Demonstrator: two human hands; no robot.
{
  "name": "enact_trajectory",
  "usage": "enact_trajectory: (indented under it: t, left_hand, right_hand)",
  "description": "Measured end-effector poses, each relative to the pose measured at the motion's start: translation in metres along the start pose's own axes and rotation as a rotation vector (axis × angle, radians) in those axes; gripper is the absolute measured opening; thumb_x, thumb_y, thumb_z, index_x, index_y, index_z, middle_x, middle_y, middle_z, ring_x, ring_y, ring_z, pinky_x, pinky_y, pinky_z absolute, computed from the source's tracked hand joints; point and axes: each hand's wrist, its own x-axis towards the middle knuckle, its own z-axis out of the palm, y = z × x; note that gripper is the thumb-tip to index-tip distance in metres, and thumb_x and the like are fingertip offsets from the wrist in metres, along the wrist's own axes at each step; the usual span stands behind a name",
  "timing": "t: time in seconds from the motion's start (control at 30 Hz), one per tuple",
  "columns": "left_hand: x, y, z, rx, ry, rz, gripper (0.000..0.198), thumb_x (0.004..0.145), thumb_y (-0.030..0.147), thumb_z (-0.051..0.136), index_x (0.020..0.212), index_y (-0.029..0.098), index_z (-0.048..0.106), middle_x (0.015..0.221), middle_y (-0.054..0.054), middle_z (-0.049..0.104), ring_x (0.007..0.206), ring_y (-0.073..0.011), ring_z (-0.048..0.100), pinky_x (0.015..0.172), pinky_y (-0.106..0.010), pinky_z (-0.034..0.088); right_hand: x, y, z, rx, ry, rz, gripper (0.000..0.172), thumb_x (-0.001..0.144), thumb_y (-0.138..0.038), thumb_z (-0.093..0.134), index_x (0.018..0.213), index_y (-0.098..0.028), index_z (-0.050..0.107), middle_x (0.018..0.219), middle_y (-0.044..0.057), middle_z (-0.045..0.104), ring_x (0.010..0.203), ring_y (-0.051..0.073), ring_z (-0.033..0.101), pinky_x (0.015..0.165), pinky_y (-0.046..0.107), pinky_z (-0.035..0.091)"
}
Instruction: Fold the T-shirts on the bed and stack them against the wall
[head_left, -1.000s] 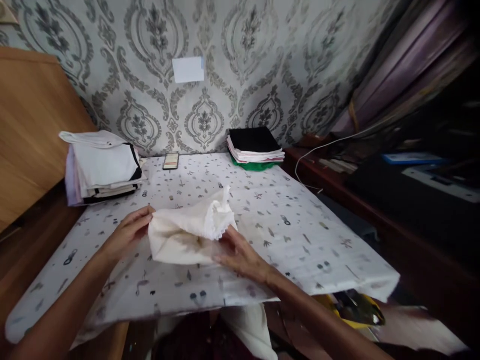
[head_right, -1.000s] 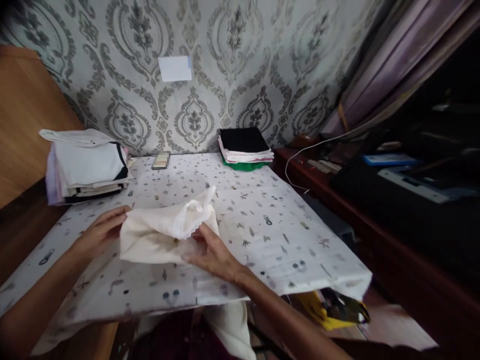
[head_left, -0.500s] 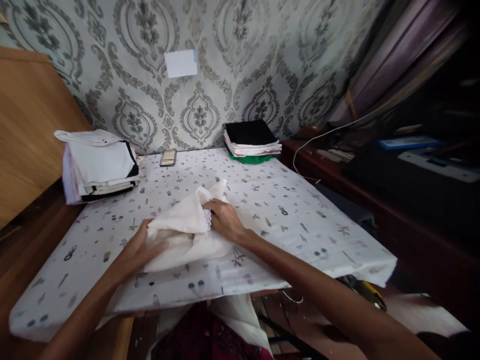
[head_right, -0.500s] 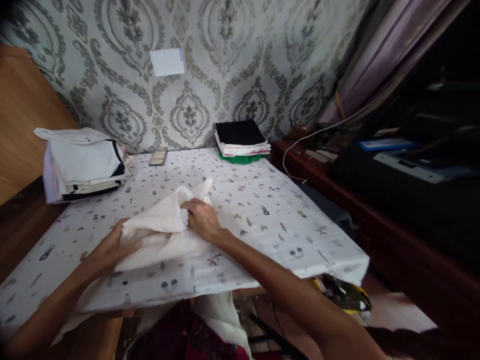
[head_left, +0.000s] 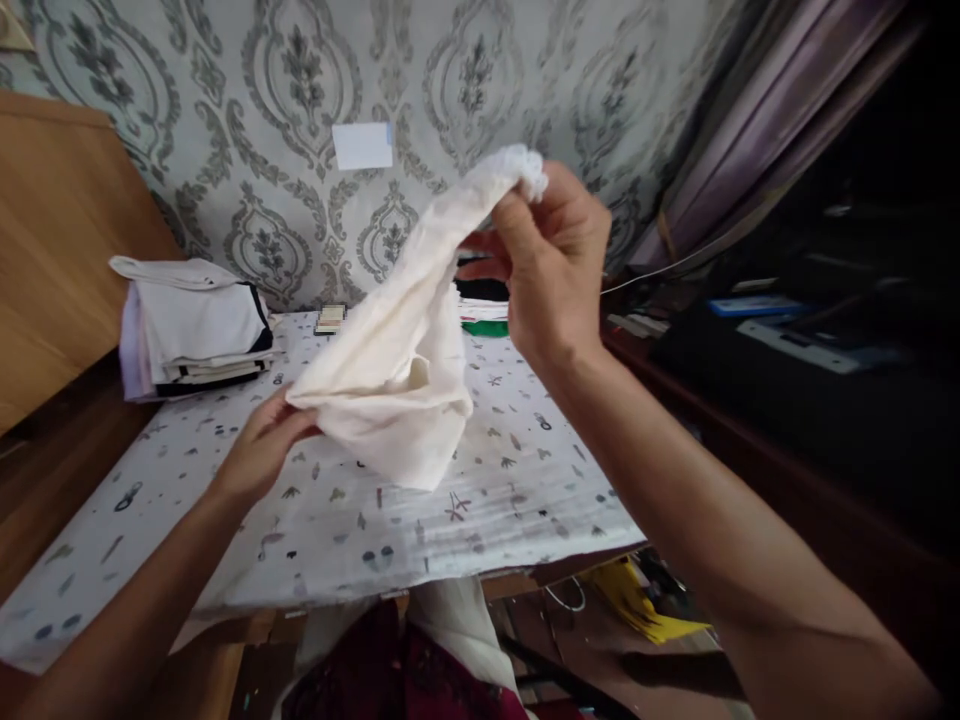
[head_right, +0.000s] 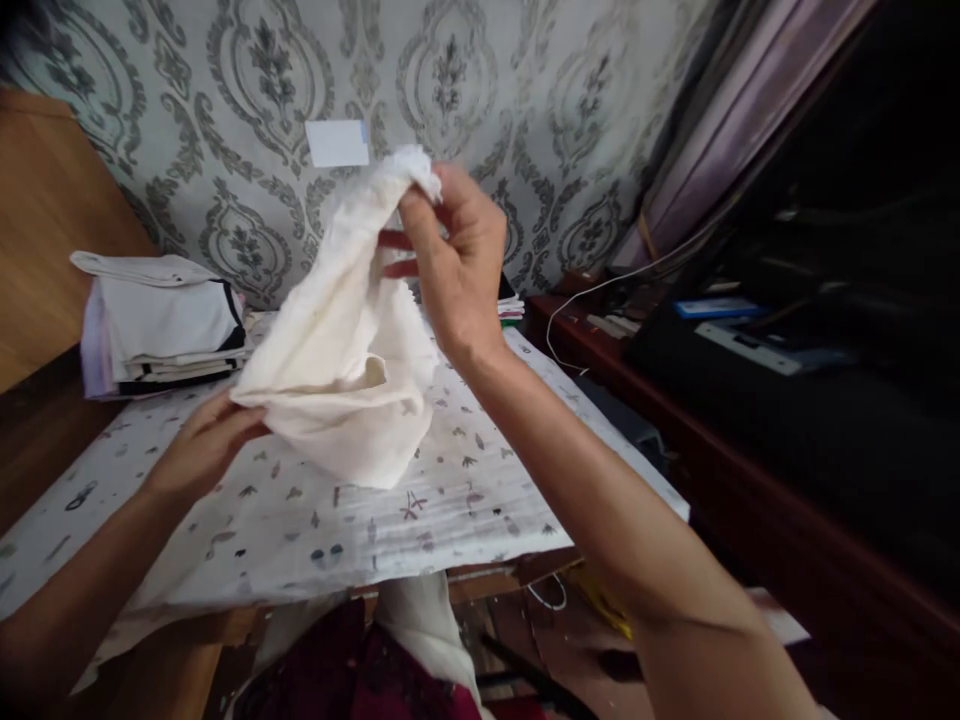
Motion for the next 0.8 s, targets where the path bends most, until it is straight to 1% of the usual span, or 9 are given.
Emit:
enact_trajectory:
  t: [0.1,0.2,0.33,0.43,0.5,0.6,0.67,0.73,0.8]
  left_hand:
    - [0.018,0.031,-0.005,-0.140,0.141,0.131,0.023,0.067,0.029,0.074,0.089,0.023,0.067,0.083,0.001,0.071,0.080,-0.0186,0.064,0.070,-0.029,0.056]
    - [0.031,0.069,-0.017,-0.230,0.256,0.206,0.014,0.064,0.017,0.071,0.068,0.022,0.059,0.065,0.004,0.060,0.059,-0.0107,0.053,0.056,-0.022,0.049]
    - [0.008,0.096,-0.004,-0.129,0.319,0.376,0.011,0.074,0.020,0.068,0.074,0.024,0.058,0.066,0.004,0.056,0.057,-0.0114,0.050,0.049,-0.023,0.039]
    - [-0.040,0.077,0.033,0.210,0.154,0.586,0.009,0.092,0.029,0.056,0.092,0.035,0.062,0.070,0.003,0.059,0.059,-0.0171,0.054,0.053,-0.031,0.042]
    - [-0.073,0.049,0.062,0.544,-0.324,0.693,0.018,0.093,0.034,0.055,0.106,0.043,0.064,0.076,0.000,0.066,0.066,-0.0212,0.060,0.062,-0.037,0.049]
    - [-0.102,0.007,0.098,0.885,-0.642,0.560,0.042,0.081,0.036,0.073,0.123,0.038,0.065,0.085,-0.009,0.072,0.072,-0.0272,0.066,0.065,-0.040,0.051]
    - [-0.104,-0.011,0.109,1.190,-0.685,0.356,0.047,0.081,0.030,0.073,0.128,0.026,0.064,0.092,-0.017,0.072,0.077,-0.0313,0.069,0.064,-0.040,0.050]
    - [-0.096,-0.017,0.107,1.414,-0.667,0.191,0.038,0.086,0.027,0.067,0.123,0.017,0.065,0.095,-0.022,0.072,0.080,-0.0336,0.070,0.063,-0.039,0.049]
    - [-0.086,-0.011,0.094,1.522,-0.618,0.163,0.027,0.093,0.027,0.057,0.115,0.015,0.068,0.094,-0.021,0.073,0.081,-0.0327,0.071,0.063,-0.037,0.049]
  right_hand:
    - [0.013,-0.028,-0.009,-0.027,0.067,-0.121,0.005,0.097,-0.023,0.057,0.094,-0.021,0.055,0.087,-0.006,0.064,0.072,0.007,0.067,0.051,0.014,0.051]
    - [0.021,-0.055,-0.020,0.013,0.177,-0.117,0.001,0.098,-0.020,0.055,0.098,-0.021,0.054,0.088,-0.006,0.065,0.069,0.007,0.066,0.053,0.016,0.051]
    - [0.022,-0.076,-0.025,0.066,0.236,-0.139,0.014,0.098,-0.013,0.055,0.087,-0.021,0.055,0.071,-0.008,0.057,0.057,0.004,0.059,0.047,0.013,0.044]
    - [0.017,-0.076,-0.024,0.071,0.229,-0.178,0.020,0.098,-0.008,0.052,0.082,-0.020,0.054,0.065,-0.009,0.053,0.049,0.002,0.052,0.041,0.013,0.041]
    - [0.015,-0.072,-0.024,0.064,0.247,-0.165,0.021,0.098,-0.007,0.051,0.082,-0.020,0.053,0.064,-0.009,0.051,0.047,0.002,0.050,0.041,0.012,0.041]
    - [0.012,-0.070,-0.028,0.061,0.250,-0.170,0.017,0.098,-0.007,0.051,0.085,-0.019,0.057,0.064,-0.009,0.050,0.048,0.001,0.049,0.041,0.011,0.041]
    - [0.010,-0.070,-0.034,0.054,0.234,-0.222,0.012,0.096,-0.009,0.055,0.090,-0.018,0.059,0.065,-0.009,0.051,0.050,0.001,0.050,0.044,0.011,0.045]
    - [0.010,-0.071,-0.042,0.016,0.230,-0.289,0.007,0.093,-0.012,0.060,0.090,-0.018,0.059,0.068,-0.009,0.052,0.054,0.002,0.055,0.050,0.012,0.050]
    - [0.012,-0.070,-0.053,-0.044,0.257,-0.348,0.006,0.092,-0.016,0.062,0.088,-0.020,0.059,0.070,-0.009,0.053,0.062,0.004,0.062,0.053,0.013,0.052]
